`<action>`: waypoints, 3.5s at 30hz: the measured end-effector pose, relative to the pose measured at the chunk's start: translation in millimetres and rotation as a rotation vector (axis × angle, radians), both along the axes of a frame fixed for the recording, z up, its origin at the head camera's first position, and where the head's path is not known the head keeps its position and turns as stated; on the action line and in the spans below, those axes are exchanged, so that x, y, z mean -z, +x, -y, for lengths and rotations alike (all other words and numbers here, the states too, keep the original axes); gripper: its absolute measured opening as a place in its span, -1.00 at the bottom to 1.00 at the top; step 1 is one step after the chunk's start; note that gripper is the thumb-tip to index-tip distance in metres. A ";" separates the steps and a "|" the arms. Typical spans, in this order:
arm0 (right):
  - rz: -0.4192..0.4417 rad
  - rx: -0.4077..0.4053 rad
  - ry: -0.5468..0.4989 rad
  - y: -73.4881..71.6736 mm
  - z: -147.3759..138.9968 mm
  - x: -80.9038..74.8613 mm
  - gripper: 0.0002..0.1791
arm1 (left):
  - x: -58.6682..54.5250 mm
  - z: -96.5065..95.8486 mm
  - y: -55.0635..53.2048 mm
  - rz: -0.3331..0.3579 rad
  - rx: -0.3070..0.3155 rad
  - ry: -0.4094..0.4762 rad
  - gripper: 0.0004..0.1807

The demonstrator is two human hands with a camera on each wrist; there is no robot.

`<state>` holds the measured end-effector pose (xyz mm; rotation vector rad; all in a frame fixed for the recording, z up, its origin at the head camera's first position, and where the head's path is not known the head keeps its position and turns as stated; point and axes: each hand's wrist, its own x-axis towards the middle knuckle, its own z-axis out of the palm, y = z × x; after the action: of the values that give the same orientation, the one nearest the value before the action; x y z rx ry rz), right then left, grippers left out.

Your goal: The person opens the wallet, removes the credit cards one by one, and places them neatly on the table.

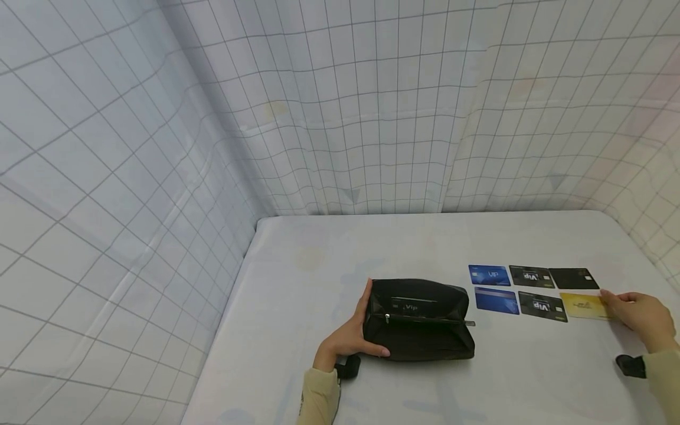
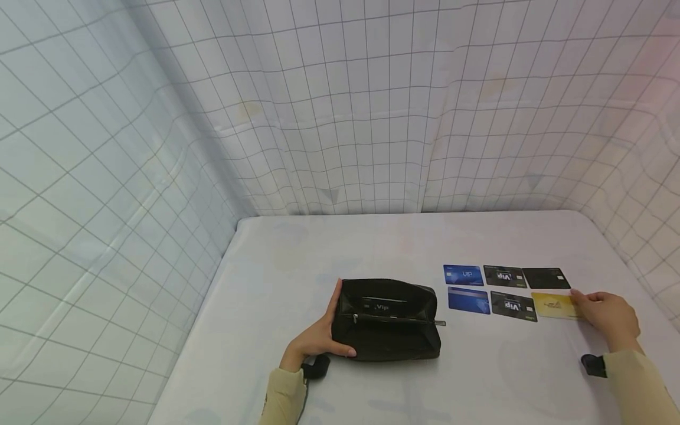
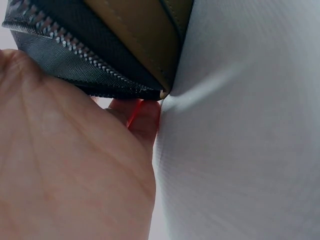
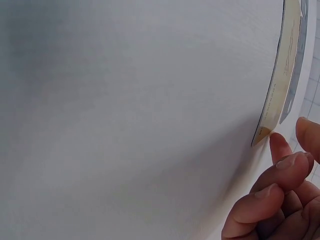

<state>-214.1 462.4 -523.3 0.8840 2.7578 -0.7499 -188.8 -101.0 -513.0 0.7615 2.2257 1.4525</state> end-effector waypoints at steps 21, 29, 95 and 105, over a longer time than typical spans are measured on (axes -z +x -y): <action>-0.148 -0.253 0.115 -0.2 31.0 -21.5 -0.15 | 12.3 -0.4 -2.2 -0.028 -0.035 -0.017 0.45; -0.414 -0.439 0.081 -5.2 84.9 -46.8 -0.43 | -8.1 -2.2 4.3 -0.013 -0.021 -0.014 0.44; -0.410 -0.861 0.140 -1.2 310.7 -52.2 -0.82 | 26.1 -2.7 -3.2 -0.046 -0.052 -0.087 0.48; -0.453 -0.917 0.117 -1.7 308.6 -51.4 -0.84 | 25.3 -1.3 -2.8 -0.042 -0.057 -0.084 0.48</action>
<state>-215.8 153.8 -471.9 -0.6351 3.0957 -0.6359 -191.7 -99.7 -538.4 0.7137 2.3417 1.3715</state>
